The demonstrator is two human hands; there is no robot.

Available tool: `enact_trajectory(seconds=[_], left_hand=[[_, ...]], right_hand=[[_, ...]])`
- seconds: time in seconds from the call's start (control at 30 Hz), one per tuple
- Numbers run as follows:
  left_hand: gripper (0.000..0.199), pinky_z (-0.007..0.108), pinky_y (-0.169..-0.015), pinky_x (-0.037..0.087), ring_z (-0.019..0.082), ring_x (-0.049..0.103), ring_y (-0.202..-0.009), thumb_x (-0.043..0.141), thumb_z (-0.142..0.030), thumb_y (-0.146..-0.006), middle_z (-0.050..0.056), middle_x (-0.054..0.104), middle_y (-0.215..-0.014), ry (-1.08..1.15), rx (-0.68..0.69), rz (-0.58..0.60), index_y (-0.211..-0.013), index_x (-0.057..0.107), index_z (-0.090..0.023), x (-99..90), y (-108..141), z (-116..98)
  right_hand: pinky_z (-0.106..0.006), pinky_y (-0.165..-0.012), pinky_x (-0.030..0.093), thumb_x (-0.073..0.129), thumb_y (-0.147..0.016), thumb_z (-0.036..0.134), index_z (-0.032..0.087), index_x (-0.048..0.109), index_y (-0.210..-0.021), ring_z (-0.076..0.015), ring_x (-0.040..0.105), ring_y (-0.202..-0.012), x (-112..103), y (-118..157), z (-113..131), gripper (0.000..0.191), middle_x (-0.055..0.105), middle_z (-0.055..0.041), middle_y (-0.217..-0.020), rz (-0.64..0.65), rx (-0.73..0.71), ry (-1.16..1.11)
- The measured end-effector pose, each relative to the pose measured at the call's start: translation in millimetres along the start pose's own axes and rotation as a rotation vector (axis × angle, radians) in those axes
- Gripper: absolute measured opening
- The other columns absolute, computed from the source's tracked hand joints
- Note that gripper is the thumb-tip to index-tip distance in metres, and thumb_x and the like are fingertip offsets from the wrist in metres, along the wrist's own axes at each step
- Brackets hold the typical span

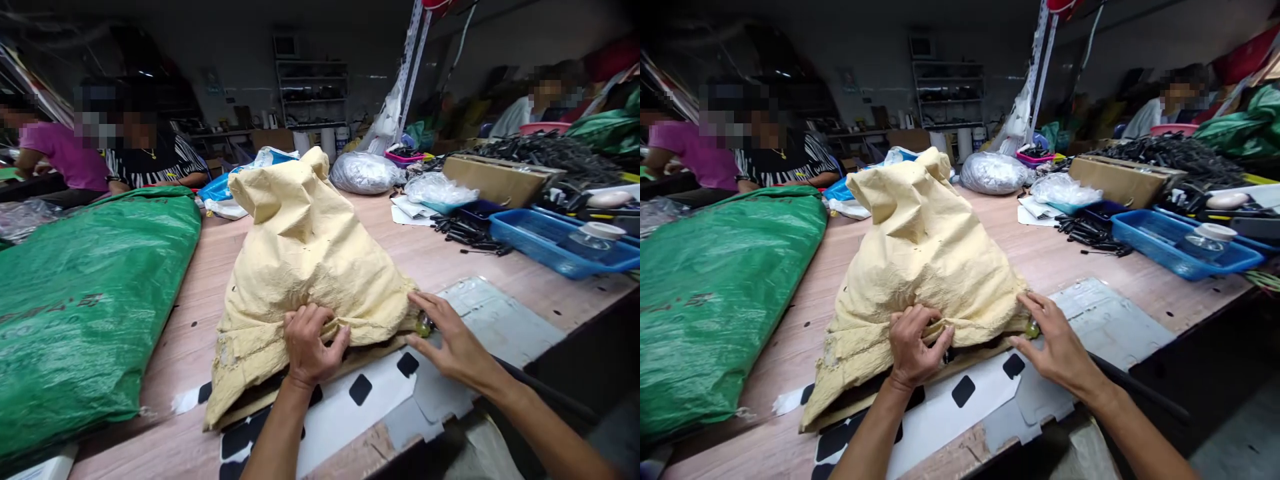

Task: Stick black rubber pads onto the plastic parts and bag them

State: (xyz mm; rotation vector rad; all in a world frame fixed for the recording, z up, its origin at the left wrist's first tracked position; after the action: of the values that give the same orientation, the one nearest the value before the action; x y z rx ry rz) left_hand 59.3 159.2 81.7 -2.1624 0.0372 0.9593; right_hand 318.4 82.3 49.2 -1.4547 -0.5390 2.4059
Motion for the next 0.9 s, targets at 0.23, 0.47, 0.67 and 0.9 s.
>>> enact_trajectory(seconds=[0.23,0.47,0.67,0.9], left_hand=[[0.029,0.028,-0.069,0.039,0.014,0.059,-0.065,0.071,-0.041,-0.087,-0.004,0.066,-0.065,0.110,-0.199,-0.194,-0.068,0.065,-0.021,-39.4,-45.8,7.9],[0.027,0.025,-0.066,0.039,0.015,0.060,-0.070,0.072,-0.045,-0.082,-0.002,0.070,-0.073,0.028,-0.292,-0.225,-0.070,0.067,-0.022,-30.9,-109.2,47.0],[0.032,0.024,-0.061,0.038,0.014,0.058,-0.064,0.074,-0.053,-0.075,-0.004,0.066,-0.066,0.191,-0.476,-0.107,-0.071,0.071,-0.022,2.4,-135.6,94.8],[0.040,0.032,-0.078,0.049,0.022,0.064,-0.081,0.068,-0.059,-0.079,0.003,0.071,-0.083,0.032,-0.375,0.001,-0.090,0.075,-0.021,-5.0,-145.6,83.1]], right_hand=[[-0.047,-0.100,0.048,0.057,-0.095,0.045,0.027,0.060,-0.136,-0.0291,0.056,-0.117,19.0,-37.5,-5.2,0.045,0.058,-0.0113,-0.128,-0.218,0.092,0.136],[-0.050,-0.104,0.045,0.055,-0.095,0.053,0.027,0.056,-0.144,-0.0322,0.048,-0.124,28.5,-58.8,-1.4,0.055,0.046,-0.0136,-0.144,-0.328,0.132,0.192],[-0.048,-0.102,0.046,0.050,-0.099,0.051,0.035,0.055,-0.145,-0.0310,0.046,-0.123,39.7,-75.9,-1.2,0.049,0.047,-0.0083,-0.147,-0.296,0.171,0.239],[-0.045,-0.099,0.046,0.051,-0.099,0.050,0.035,0.056,-0.144,-0.0301,0.047,-0.120,45.3,-92.2,-3.3,0.048,0.051,-0.0085,-0.144,-0.320,0.197,0.257]])
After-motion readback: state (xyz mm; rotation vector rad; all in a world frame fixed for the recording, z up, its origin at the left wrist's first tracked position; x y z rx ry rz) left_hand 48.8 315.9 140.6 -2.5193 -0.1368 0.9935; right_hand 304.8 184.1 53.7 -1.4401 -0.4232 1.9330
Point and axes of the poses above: each hand's wrist, its own y-axis away from the middle knuckle, its own x-axis out of the palm, z = x × y, the point moved 10 cm from there along -y, towards the middle knuckle
